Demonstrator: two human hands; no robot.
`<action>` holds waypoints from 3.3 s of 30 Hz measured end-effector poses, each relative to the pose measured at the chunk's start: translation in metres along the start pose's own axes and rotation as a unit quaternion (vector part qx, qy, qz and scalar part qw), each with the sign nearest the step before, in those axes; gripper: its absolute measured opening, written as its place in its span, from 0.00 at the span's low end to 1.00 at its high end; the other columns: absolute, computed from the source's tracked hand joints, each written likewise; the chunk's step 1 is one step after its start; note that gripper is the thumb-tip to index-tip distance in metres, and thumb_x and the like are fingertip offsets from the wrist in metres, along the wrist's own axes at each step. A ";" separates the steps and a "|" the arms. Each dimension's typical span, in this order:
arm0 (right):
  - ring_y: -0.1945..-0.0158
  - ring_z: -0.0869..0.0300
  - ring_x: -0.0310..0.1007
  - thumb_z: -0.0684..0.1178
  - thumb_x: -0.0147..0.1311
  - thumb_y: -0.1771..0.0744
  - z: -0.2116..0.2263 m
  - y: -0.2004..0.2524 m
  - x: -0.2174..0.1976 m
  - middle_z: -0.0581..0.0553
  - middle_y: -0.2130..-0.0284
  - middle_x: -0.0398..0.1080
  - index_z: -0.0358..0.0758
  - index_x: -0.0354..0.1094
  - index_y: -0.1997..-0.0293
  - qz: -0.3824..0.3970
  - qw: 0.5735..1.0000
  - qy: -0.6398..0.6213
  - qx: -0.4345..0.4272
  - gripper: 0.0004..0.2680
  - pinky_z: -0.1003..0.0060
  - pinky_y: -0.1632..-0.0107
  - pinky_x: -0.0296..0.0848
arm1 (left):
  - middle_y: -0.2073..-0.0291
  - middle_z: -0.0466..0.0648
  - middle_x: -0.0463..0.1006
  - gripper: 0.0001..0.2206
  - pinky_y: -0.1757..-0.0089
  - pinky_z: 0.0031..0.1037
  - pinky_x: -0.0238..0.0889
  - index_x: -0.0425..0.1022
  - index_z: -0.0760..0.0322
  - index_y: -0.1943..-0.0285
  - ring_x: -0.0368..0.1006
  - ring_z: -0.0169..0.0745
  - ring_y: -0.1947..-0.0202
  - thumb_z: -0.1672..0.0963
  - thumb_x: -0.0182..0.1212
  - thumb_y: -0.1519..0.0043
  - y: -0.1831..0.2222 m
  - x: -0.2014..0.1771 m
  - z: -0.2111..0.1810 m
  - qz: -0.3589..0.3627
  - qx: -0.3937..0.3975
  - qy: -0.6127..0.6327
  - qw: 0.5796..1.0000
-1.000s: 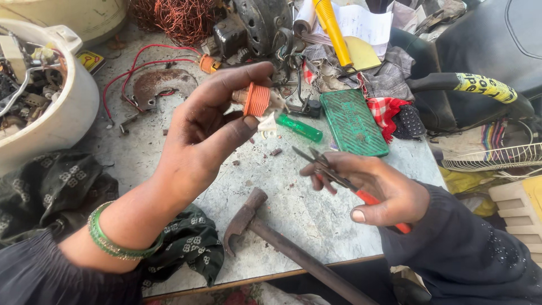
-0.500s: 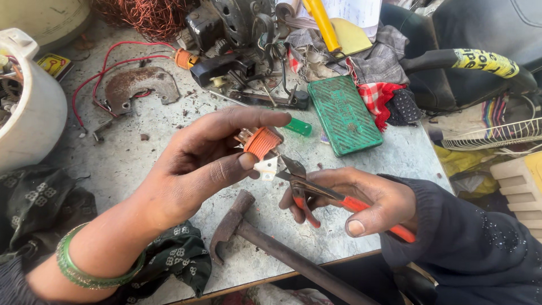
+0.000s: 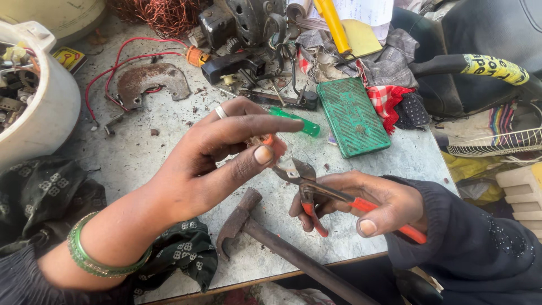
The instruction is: The person disassembles a small electrical plug component using pliers, a hammer, and a screwdriver at a cluttered workbench.
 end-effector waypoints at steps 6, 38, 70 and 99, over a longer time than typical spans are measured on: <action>0.48 0.52 0.72 0.63 0.63 0.37 -0.003 -0.004 0.005 0.34 0.51 0.71 0.22 0.63 0.35 0.025 0.999 0.015 0.023 0.32 0.56 0.42 0.70 | 0.57 0.47 0.72 0.16 0.51 0.28 0.70 0.74 0.62 0.32 0.74 0.38 0.55 0.54 0.54 0.27 0.000 0.000 -0.002 0.010 0.065 -0.113 0.991; 0.63 0.50 0.73 0.46 0.70 0.45 -0.002 -0.012 0.021 0.44 0.64 0.70 0.35 0.71 0.48 -0.288 0.519 0.767 -0.244 0.23 0.55 0.61 0.72 | 0.85 0.54 0.72 0.16 0.75 0.38 0.64 0.77 0.64 0.76 0.70 0.54 0.84 0.52 0.57 0.37 -0.006 0.013 0.007 -0.118 -0.144 -0.263 0.947; 0.63 0.62 0.69 0.39 0.63 0.46 -0.008 -0.014 -0.003 0.46 0.61 0.70 0.33 0.69 0.44 -0.281 0.819 0.468 -0.176 0.24 0.68 0.61 0.68 | 0.76 0.52 0.76 0.16 0.69 0.45 0.66 0.74 0.57 0.54 0.76 0.56 0.70 0.52 0.69 0.48 -0.005 -0.001 0.020 0.019 -0.003 -0.457 0.889; 0.57 0.46 0.74 0.42 0.67 0.46 -0.004 -0.011 0.007 0.40 0.60 0.71 0.39 0.70 0.47 -0.293 0.578 0.716 -0.258 0.23 0.53 0.53 0.73 | 0.84 0.49 0.74 0.18 0.76 0.46 0.63 0.74 0.57 0.69 0.74 0.57 0.77 0.51 0.74 0.64 -0.004 0.000 0.023 0.132 0.011 -0.455 0.881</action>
Point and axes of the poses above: each hand's wrist, its own y-axis away from the middle knuckle, its own x-axis out of the palm, z = x × y, the point moved 1 cm from there along -y, towards the middle knuckle
